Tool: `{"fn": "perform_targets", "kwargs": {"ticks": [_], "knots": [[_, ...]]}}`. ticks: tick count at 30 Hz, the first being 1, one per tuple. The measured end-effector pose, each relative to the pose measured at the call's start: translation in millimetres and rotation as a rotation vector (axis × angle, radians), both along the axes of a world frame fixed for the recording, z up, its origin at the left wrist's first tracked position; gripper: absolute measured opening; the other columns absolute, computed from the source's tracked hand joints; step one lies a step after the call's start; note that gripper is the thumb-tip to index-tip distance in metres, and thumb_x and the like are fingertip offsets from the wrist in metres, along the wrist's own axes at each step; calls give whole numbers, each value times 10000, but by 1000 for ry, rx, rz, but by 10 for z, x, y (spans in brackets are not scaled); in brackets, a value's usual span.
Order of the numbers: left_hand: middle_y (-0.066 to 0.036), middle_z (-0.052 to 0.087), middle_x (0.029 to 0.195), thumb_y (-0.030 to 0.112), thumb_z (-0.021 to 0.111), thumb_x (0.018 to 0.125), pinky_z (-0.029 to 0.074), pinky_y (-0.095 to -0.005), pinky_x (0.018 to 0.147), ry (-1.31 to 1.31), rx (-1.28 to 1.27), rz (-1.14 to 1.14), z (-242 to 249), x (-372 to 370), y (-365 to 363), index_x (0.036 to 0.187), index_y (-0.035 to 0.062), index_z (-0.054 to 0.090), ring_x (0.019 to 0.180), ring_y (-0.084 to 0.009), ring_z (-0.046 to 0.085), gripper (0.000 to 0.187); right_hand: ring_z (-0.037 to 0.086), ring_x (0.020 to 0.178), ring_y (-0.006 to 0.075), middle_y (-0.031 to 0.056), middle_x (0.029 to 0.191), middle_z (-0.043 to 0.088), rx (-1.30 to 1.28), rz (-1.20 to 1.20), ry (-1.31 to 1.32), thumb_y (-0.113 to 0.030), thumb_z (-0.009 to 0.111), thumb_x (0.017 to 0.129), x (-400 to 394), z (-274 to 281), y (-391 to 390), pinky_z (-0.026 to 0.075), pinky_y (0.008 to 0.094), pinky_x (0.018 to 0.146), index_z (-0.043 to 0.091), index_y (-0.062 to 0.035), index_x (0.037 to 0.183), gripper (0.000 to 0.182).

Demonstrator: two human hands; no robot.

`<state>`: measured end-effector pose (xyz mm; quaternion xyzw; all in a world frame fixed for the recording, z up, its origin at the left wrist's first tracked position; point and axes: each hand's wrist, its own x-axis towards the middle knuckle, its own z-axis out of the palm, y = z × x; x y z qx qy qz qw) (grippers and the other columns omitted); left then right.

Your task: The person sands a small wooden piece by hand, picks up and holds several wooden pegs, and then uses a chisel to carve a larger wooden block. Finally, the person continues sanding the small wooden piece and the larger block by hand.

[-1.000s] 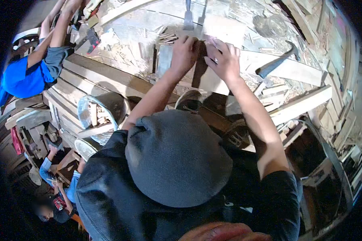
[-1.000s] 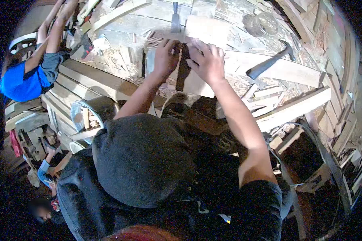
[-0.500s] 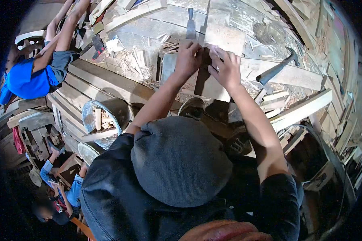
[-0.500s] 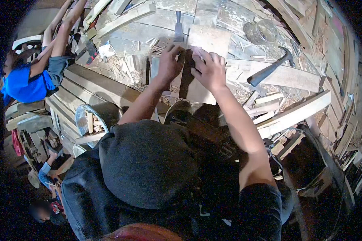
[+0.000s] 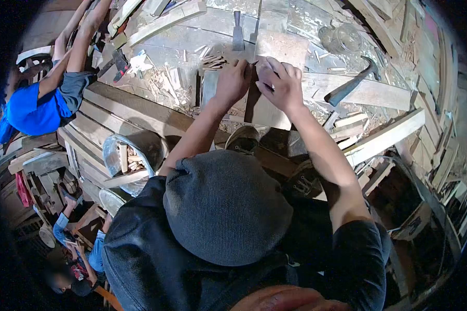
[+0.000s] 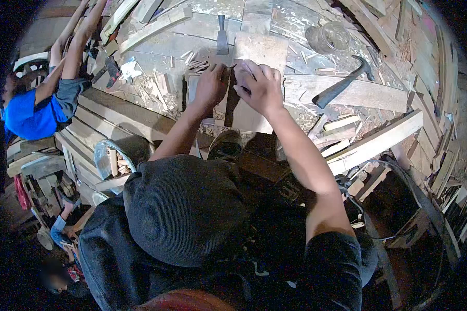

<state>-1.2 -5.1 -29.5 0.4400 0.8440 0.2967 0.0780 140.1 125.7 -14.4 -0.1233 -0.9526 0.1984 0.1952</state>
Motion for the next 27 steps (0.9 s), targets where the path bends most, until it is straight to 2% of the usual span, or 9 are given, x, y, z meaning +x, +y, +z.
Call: {"fn": "perform_targets", "kwargs": {"ticks": [4, 7, 8, 12, 16, 20, 23, 27], "knots": [[-238, 607, 818, 268, 521, 991, 470, -539, 656, -115, -87, -2, 69, -5, -11, 913, 32, 602, 745, -453, 598, 262, 532, 1037, 268, 17, 1337, 544, 15, -28, 27, -347, 738, 792, 13, -41, -17, 404, 454, 900, 679, -121, 1148, 426], [-233, 607, 828, 279, 520, 996, 469, -534, 655, -79, -81, -6, 46, -14, 7, 913, 21, 597, 747, -454, 595, 281, 524, 1078, 292, 21, 1374, 545, -19, -65, -39, -326, 747, 795, 1, -127, -62, 394, 456, 936, 680, -104, 1158, 430], [-228, 611, 837, 251, 562, 971, 466, -533, 652, -57, 34, -18, 34, -13, 21, 914, 21, 596, 744, -451, 596, 239, 531, 1033, 257, -9, 1338, 538, 55, -55, 19, -364, 711, 823, 12, -159, -48, 406, 447, 886, 670, -180, 1182, 406], [-217, 613, 835, 171, 617, 919, 460, -530, 644, 5, 39, 10, 22, 40, 24, 885, 17, 576, 737, -453, 596, 163, 513, 1049, 233, -33, 1325, 543, 101, -51, -21, -373, 692, 825, -22, -123, -64, 410, 430, 909, 676, -199, 1149, 369], [-236, 611, 813, 181, 611, 922, 452, -538, 633, -28, 56, 33, -22, -8, 127, 872, 25, 578, 730, -459, 593, 167, 497, 1046, 225, -38, 1318, 547, 117, -63, 17, -360, 684, 818, -32, -132, -65, 399, 415, 935, 657, -211, 1211, 421], [-248, 610, 858, 116, 593, 913, 460, -536, 683, -112, -44, -4, 28, -51, 120, 946, 10, 558, 789, -490, 581, 117, 485, 1086, 227, -39, 1323, 546, 110, -51, -51, -394, 658, 832, -20, -129, -48, 394, 414, 943, 658, -217, 1217, 423], [-252, 611, 873, 81, 595, 880, 468, -528, 703, -87, -46, 29, 31, 18, 41, 962, 6, 574, 821, -488, 585, 113, 476, 1092, 222, -44, 1326, 545, 143, -75, -42, -402, 654, 835, -25, -217, -77, 388, 407, 948, 661, -233, 1209, 410], [-268, 602, 890, 70, 570, 894, 462, -530, 724, -146, 30, 44, 128, -8, 155, 994, -18, 597, 873, -489, 579, 136, 482, 1090, 220, -58, 1318, 547, 151, -96, -61, -382, 668, 835, -14, -150, -87, 390, 404, 941, 667, -249, 1170, 361]]}}
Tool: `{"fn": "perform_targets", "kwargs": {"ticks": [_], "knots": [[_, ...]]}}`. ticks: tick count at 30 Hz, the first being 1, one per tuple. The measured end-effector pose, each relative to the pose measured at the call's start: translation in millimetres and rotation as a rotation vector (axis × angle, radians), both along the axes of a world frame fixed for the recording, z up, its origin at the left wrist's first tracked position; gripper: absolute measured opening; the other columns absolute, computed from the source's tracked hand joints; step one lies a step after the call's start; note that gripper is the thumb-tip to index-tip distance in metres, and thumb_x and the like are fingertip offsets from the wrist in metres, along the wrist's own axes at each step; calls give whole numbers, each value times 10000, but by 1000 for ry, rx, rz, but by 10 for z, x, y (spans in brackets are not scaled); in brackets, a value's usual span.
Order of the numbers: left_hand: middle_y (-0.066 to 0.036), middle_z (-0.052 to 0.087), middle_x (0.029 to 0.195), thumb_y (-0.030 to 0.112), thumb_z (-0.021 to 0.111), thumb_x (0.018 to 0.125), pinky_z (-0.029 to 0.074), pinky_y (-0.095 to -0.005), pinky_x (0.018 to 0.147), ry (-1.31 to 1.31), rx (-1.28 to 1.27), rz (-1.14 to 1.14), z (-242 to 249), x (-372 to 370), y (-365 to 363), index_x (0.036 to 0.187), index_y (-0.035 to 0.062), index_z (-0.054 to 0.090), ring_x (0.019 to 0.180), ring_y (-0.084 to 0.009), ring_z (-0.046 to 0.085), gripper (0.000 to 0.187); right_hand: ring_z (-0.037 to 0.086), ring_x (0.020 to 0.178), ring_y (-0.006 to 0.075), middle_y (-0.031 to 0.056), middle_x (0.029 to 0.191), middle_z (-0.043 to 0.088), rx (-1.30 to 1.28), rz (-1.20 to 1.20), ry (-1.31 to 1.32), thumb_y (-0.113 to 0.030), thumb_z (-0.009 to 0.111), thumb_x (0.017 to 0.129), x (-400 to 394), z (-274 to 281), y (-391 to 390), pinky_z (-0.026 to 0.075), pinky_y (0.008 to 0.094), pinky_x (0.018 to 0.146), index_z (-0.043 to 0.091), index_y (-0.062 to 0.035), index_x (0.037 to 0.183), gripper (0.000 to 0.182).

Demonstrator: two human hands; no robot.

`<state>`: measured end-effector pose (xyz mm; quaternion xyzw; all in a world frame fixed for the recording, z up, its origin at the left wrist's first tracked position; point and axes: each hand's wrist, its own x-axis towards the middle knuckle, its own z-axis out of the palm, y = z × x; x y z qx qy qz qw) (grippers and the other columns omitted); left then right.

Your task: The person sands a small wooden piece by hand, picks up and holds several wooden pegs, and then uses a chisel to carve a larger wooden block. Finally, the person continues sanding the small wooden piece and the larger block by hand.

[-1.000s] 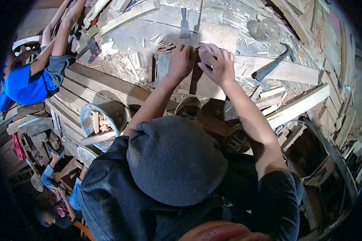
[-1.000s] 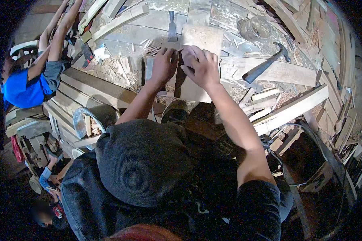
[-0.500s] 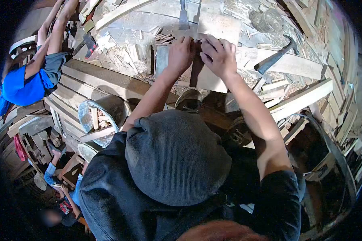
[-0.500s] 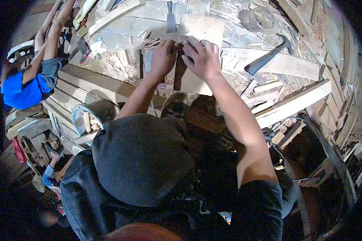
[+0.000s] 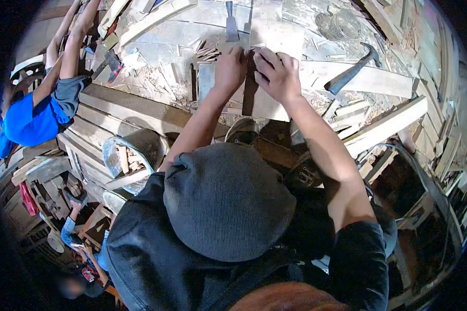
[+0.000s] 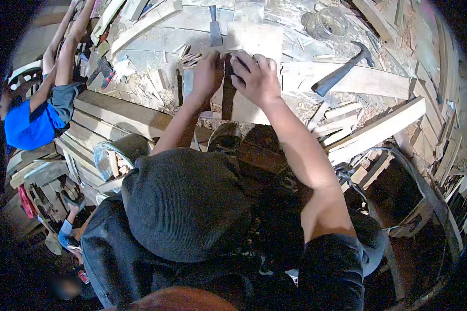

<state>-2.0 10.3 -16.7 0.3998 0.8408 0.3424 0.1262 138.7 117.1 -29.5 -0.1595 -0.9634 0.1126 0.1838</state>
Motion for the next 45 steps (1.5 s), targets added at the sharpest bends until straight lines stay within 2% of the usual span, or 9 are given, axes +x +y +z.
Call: {"fn": "perform_targets", "kwargs": {"ticks": [5, 14, 25, 29, 32, 33, 36, 40, 45], "knots": [[-286, 588, 838, 108, 561, 933, 454, -518, 704, 5, -1, -45, -97, 0, -114, 904, -23, 576, 844, -498, 565, 135, 489, 1084, 215, -60, 1323, 548, -54, 13, 31, -366, 684, 824, -4, 51, 16, 397, 409, 938, 663, -243, 1198, 395], [-271, 615, 851, 126, 582, 921, 459, -512, 703, 2, -1, -25, -38, 13, -51, 924, -14, 600, 845, -479, 585, 141, 501, 1077, 212, -53, 1372, 508, -59, 9, -54, -381, 627, 872, 13, 58, 9, 401, 424, 959, 640, -224, 1249, 409], [-275, 589, 810, 135, 584, 913, 452, -521, 690, -5, -53, -5, -55, 39, -56, 883, -14, 553, 807, -478, 579, 155, 516, 1059, 242, -19, 1352, 548, -73, 24, -8, -325, 709, 805, 3, 83, 11, 399, 421, 902, 664, -214, 1224, 436], [-267, 599, 841, 114, 584, 904, 459, -513, 690, 9, -25, -9, -83, 20, -62, 872, -18, 575, 810, -469, 591, 136, 519, 1050, 243, -25, 1353, 542, -77, 30, -23, -323, 706, 806, 4, 96, 26, 404, 423, 897, 658, -214, 1232, 442], [-260, 594, 766, 134, 611, 917, 435, -549, 612, 68, 163, -3, -106, -13, 45, 825, -6, 565, 692, -492, 568, 173, 513, 1068, 235, -32, 1352, 533, -63, 20, -65, -335, 684, 825, 7, 107, -8, 401, 419, 918, 644, -217, 1256, 448], [-269, 616, 884, 161, 556, 957, 462, -512, 701, -6, -25, 8, -58, 7, 8, 900, -14, 603, 853, -465, 598, 190, 512, 1080, 232, -29, 1349, 532, -64, 13, -74, -345, 668, 838, 6, 121, -19, 398, 419, 941, 651, -213, 1244, 427], [-272, 614, 866, 188, 542, 978, 461, -518, 699, 15, -112, -11, -63, 59, -70, 898, -15, 600, 841, -477, 591, 225, 508, 1092, 233, -22, 1341, 535, -94, 23, -72, -350, 668, 841, 9, 86, 26, 403, 426, 949, 646, -221, 1250, 429], [-245, 599, 736, 191, 621, 928, 451, -532, 610, 68, 44, 34, -124, -10, 21, 775, 11, 566, 705, -480, 590, 242, 499, 1109, 238, -26, 1349, 532, -46, 22, -96, -366, 665, 846, 12, 88, 14, 398, 425, 928, 608, -224, 1313, 491], [-270, 606, 788, 155, 611, 898, 461, -538, 677, 43, 31, -16, -144, -3, -55, 822, -8, 579, 775, -485, 589, 182, 518, 1092, 228, -16, 1349, 529, -60, 25, -95, -364, 652, 862, -2, 160, 14, 396, 422, 949, 634, -209, 1265, 433]]}}
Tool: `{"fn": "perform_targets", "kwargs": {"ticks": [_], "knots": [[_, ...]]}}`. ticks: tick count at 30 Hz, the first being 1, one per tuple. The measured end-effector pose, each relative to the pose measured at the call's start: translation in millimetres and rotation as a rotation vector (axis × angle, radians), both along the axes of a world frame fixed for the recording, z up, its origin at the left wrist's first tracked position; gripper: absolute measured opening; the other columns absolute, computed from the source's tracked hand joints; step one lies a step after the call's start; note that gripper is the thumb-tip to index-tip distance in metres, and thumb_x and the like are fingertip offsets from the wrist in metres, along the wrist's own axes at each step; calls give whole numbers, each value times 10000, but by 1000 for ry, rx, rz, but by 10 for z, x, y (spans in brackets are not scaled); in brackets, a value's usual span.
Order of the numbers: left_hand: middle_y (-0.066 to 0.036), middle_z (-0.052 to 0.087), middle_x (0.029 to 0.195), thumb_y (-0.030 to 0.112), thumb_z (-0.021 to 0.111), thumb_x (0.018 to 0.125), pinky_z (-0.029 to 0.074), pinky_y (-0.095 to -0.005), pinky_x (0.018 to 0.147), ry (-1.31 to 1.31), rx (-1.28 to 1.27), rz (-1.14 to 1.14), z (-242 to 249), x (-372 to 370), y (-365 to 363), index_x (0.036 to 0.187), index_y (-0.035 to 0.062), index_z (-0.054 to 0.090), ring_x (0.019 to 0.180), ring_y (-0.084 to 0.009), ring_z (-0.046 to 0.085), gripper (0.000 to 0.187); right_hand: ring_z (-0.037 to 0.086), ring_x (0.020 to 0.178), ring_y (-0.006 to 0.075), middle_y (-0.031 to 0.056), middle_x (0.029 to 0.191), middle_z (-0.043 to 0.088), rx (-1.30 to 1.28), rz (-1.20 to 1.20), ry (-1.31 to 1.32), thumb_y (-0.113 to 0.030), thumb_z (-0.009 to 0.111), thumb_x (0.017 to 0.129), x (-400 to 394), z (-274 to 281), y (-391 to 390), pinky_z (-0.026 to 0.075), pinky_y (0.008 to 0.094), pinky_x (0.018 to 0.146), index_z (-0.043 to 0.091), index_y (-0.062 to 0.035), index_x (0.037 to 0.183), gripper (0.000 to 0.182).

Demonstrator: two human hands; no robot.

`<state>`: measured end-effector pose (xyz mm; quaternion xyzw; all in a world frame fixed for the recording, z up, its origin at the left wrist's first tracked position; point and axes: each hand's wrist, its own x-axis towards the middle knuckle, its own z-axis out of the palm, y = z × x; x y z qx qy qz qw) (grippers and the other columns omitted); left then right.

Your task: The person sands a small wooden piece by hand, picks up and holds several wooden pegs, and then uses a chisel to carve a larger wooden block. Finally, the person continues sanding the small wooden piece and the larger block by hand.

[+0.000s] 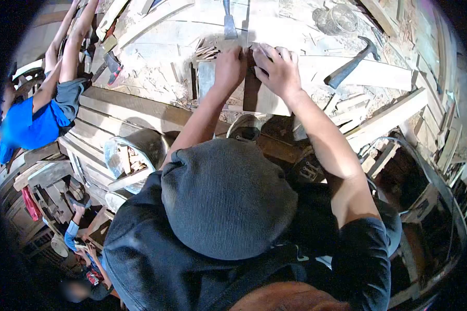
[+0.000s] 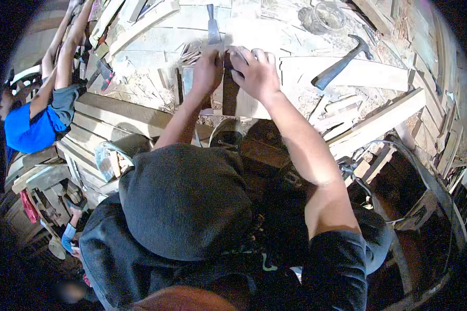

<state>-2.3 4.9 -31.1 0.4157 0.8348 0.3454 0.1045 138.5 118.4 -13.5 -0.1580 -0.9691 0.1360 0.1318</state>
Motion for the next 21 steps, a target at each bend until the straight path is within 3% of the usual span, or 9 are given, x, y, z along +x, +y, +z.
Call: {"fn": "perform_targets", "kwargs": {"ticks": [4, 5, 7, 8, 9, 13, 14, 19, 21], "knots": [[-278, 608, 817, 141, 556, 938, 451, -537, 698, 10, -26, 13, 99, 77, -120, 862, -15, 583, 788, -483, 584, 175, 527, 1081, 218, -25, 1280, 563, -4, -14, 25, -359, 653, 856, -8, 31, -22, 420, 435, 925, 661, -194, 1197, 379], [-279, 612, 849, 206, 501, 999, 457, -523, 719, -196, -203, 78, 173, 89, -139, 888, -28, 573, 820, -481, 584, 269, 529, 1078, 220, -26, 1266, 570, 4, -25, 19, -352, 658, 851, -15, 53, -27, 425, 438, 915, 671, -193, 1176, 362], [-273, 625, 877, 266, 447, 1038, 458, -513, 740, -323, -81, 126, 119, 32, -222, 931, -40, 576, 858, -479, 592, 349, 545, 1064, 225, -8, 1249, 585, 5, -11, 29, -334, 680, 836, -31, 79, -20, 425, 425, 898, 681, -178, 1155, 355], [-231, 629, 871, 321, 436, 1058, 465, -430, 742, -343, -81, 142, 116, -25, -276, 1018, -50, 583, 795, -338, 603, 401, 550, 1063, 228, 7, 1267, 583, -14, 13, 5, -331, 688, 830, -41, 108, 8, 419, 420, 898, 675, -177, 1164, 368], [-146, 617, 808, 320, 440, 1059, 445, -385, 698, -393, 90, 166, 172, -29, -263, 963, -44, 577, 745, -229, 555, 401, 555, 1063, 231, 22, 1286, 581, -36, 36, -20, -328, 697, 823, -41, 163, 36, 413, 414, 899, 670, -175, 1173, 383], [7, 437, 705, 330, 463, 1053, 340, -268, 599, -660, 150, 149, 215, -188, -156, 829, 30, 537, 663, -94, 380, 382, 600, 1053, 280, 93, 1185, 620, -107, 230, -1, -257, 643, 876, -91, 357, 460, 462, 459, 894, 653, -93, 1191, 356], [-175, 494, 686, 290, 465, 1037, 401, -393, 618, -481, 5, 100, 296, -250, -90, 903, -58, 543, 644, -208, 417, 381, 607, 1041, 303, 109, 1158, 616, -113, 305, -45, -236, 629, 889, -76, 498, 636, 484, 462, 874, 636, -82, 1205, 351], [-219, 642, 757, 326, 621, 951, 498, -412, 684, -202, -120, -46, 498, -337, 124, 912, -26, 629, 709, -351, 629, 355, 631, 940, 361, 155, 1023, 615, 63, 448, -241, -161, 593, 924, 832, 1637, 1230, 533, 453, 764, 559, -81, 1272, 359], [-230, 656, 821, 327, 653, 924, 514, -407, 715, -10, -231, -88, 150, -421, 170, 958, -14, 627, 755, -347, 648, 344, 644, 960, 343, 147, 994, 642, -1, 275, -412, -156, 611, 902, 1459, 1938, 1241, 528, 460, 821, 604, -91, 1199, 304]]}}
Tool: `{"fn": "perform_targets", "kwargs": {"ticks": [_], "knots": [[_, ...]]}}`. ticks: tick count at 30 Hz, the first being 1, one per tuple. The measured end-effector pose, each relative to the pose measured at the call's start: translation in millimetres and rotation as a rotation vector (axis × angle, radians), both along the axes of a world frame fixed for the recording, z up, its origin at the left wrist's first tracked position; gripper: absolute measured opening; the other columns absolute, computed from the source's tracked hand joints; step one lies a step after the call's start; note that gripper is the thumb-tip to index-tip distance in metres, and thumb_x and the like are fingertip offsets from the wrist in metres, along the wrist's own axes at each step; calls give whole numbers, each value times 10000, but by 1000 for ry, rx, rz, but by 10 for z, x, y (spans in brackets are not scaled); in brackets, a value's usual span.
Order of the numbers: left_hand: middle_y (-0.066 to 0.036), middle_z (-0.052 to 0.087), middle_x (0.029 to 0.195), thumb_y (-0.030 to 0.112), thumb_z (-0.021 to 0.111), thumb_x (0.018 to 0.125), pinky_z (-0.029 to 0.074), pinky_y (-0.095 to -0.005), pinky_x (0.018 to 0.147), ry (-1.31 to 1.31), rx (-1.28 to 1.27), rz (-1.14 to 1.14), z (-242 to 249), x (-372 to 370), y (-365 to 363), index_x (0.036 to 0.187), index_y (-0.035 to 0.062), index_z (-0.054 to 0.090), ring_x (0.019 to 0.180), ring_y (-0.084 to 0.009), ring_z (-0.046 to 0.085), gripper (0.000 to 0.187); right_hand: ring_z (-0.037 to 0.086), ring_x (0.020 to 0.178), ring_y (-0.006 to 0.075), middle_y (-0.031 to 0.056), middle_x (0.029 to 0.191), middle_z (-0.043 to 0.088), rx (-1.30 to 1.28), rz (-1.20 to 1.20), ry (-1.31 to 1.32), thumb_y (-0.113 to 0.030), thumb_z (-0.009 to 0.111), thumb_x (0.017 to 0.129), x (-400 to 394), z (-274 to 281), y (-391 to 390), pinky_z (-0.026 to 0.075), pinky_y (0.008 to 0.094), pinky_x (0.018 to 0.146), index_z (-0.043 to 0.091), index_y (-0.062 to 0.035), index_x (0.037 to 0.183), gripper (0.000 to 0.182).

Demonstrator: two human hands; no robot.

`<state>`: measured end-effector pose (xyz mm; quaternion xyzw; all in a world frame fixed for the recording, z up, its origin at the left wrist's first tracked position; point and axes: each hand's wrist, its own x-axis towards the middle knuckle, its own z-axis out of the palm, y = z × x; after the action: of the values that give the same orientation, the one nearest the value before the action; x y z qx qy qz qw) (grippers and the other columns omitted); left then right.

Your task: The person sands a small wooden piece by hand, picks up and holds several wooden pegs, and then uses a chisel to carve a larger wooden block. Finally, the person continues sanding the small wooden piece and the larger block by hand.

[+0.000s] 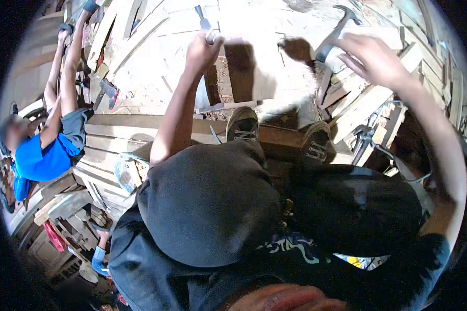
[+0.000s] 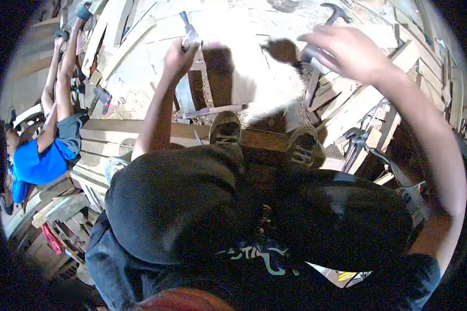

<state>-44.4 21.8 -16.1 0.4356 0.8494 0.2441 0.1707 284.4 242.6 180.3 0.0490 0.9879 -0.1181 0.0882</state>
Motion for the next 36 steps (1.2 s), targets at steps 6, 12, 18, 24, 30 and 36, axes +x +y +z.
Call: {"fn": "perform_targets", "kwargs": {"ticks": [6, 12, 18, 24, 30, 36], "knots": [[-160, 666, 799, 389, 766, 819, 508, -385, 650, -485, 216, 64, 154, 394, -10, 949, -20, 599, 700, -237, 644, 461, 659, 922, 373, 232, 1000, 659, -374, -827, -61, -71, 568, 927, 2143, -416, -606, 513, 391, 814, 624, 23, 1085, 192], [-110, 657, 800, 292, 753, 841, 504, -342, 617, -498, 45, 67, 181, 182, -80, 947, -18, 589, 688, -170, 624, 366, 670, 884, 351, 193, 946, 687, -518, -1182, 57, -102, 656, 870, 3535, -2145, -2300, 523, 388, 782, 645, 8, 1035, 199], [-185, 697, 865, 245, 787, 778, 527, -372, 734, -147, -66, 5, 682, -226, 175, 1026, -56, 644, 789, -224, 670, 415, 658, 888, 319, 171, 955, 681, -795, -1457, -70, -136, 627, 894, 3257, -2318, -2640, 514, 372, 792, 640, 2, 1049, 208], [-55, 660, 795, 213, 751, 841, 493, -298, 668, -107, 148, -195, 822, -510, 686, 992, -11, 651, 700, -127, 599, 288, 646, 891, 287, 150, 964, 675, -916, -1529, -68, -170, 598, 918, 3102, -2282, -2526, 505, 357, 802, 635, -3, 1063, 224], [-48, 654, 789, 221, 763, 854, 490, -284, 665, -229, 122, -179, 1192, -53, 883, 991, -2, 648, 703, -109, 595, 286, 634, 895, 254, 128, 974, 669, -1008, -1571, -48, -204, 569, 942, 3023, -2216, -2521, 496, 342, 813, 631, -9, 1077, 245], [-37, 656, 800, 172, 767, 841, 484, -277, 641, -456, 100, -59, 878, 102, 883, 968, 17, 657, 681, -105, 587, 228, 622, 898, 222, 107, 983, 663, -1062, -1647, -25, -238, 539, 966, 2998, -1933, -2569, 487, 327, 823, 626, -14, 1091, 271]]}}
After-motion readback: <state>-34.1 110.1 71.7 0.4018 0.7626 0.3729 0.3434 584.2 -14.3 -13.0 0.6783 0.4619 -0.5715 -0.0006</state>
